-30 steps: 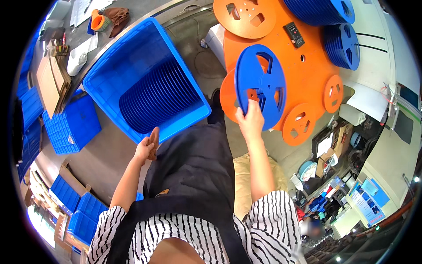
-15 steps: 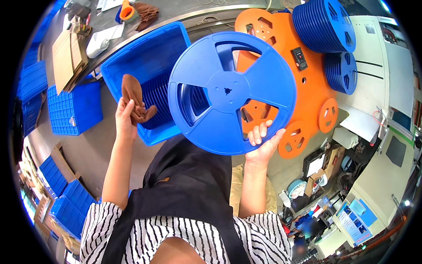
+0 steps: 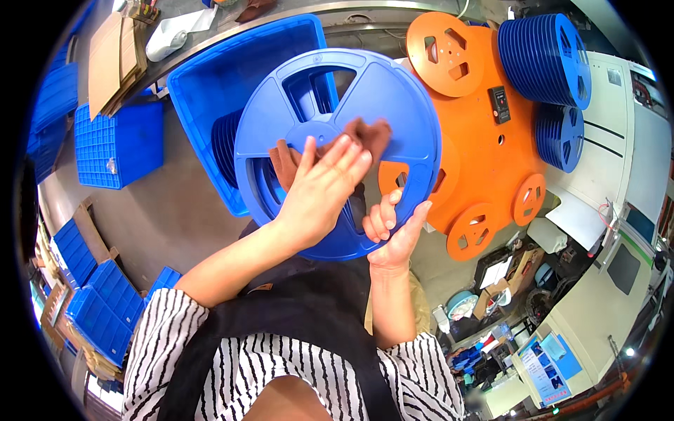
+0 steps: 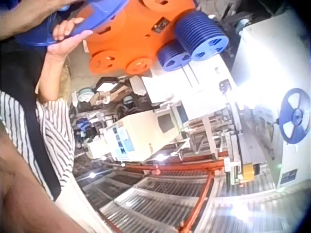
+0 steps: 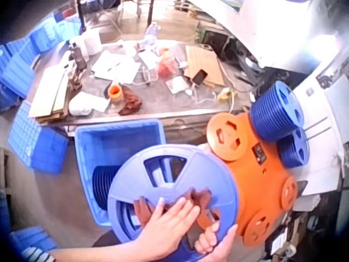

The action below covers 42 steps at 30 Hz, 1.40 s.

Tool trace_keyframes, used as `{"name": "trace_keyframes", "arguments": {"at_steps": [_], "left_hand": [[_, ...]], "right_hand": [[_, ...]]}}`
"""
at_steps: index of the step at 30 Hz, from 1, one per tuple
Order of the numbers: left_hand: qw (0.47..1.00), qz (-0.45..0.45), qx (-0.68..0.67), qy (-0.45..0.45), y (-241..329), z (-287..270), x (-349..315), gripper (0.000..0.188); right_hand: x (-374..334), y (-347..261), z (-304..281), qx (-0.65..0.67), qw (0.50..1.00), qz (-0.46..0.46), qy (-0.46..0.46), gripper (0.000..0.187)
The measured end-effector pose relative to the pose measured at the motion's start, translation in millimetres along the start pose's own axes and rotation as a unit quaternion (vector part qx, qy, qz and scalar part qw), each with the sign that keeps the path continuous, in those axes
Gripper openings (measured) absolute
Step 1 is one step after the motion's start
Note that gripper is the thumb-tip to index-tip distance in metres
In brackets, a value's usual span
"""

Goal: The person wipes blue plastic reel-like parts with a brown cloth, handling them one at a time. They pick each part from a blue bin, wipe it, and place it on a stack on the table.

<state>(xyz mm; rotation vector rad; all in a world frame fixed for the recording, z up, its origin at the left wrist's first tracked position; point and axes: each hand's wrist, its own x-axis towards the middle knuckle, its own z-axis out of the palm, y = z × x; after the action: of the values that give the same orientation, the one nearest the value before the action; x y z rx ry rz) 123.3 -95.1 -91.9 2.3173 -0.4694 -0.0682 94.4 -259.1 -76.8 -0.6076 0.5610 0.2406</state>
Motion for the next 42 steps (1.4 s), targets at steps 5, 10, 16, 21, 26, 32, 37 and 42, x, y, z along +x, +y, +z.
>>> {"name": "trace_keyframes", "arguments": {"at_steps": [5, 10, 16, 21, 26, 32, 37, 42], "left_hand": [[1.0, 0.009, 0.024, 0.003, -79, 0, -8, 0.051], [0.993, -0.113, -0.013, -0.016, -153, -28, -47, 0.048], [0.97, 0.072, 0.096, -0.21, -110, -63, -70, 0.08], [0.978, 0.029, 0.147, -0.147, -117, -36, -93, 0.047], [0.943, -0.235, -0.234, -0.031, -124, -58, -124, 0.033], [0.638, -0.409, -0.634, 0.157, -146, -85, -146, 0.041], [0.613, -0.397, -0.654, 0.196, -157, -79, -166, 0.043], [0.633, -0.397, -0.652, 0.126, -170, -73, -151, 0.039]], "right_hand": [[13, -2, -7, 0.014, 0.999, 0.027, -0.023, 0.055], [40, -14, -18, 0.047, 0.999, 0.003, 0.027, 0.051], [72, -15, -6, 0.074, 0.997, 0.016, 0.015, 0.051], [81, -3, 28, -0.079, 0.995, 0.036, 0.051, 0.06], [89, -8, 31, -0.282, 0.959, 0.032, -0.009, 0.07], [58, -17, -13, -0.349, 0.931, -0.018, 0.104, 0.076], [31, -23, -34, -0.343, 0.928, -0.037, 0.139, 0.073], [15, -26, -41, -0.348, 0.923, -0.055, 0.155, 0.07]]}}
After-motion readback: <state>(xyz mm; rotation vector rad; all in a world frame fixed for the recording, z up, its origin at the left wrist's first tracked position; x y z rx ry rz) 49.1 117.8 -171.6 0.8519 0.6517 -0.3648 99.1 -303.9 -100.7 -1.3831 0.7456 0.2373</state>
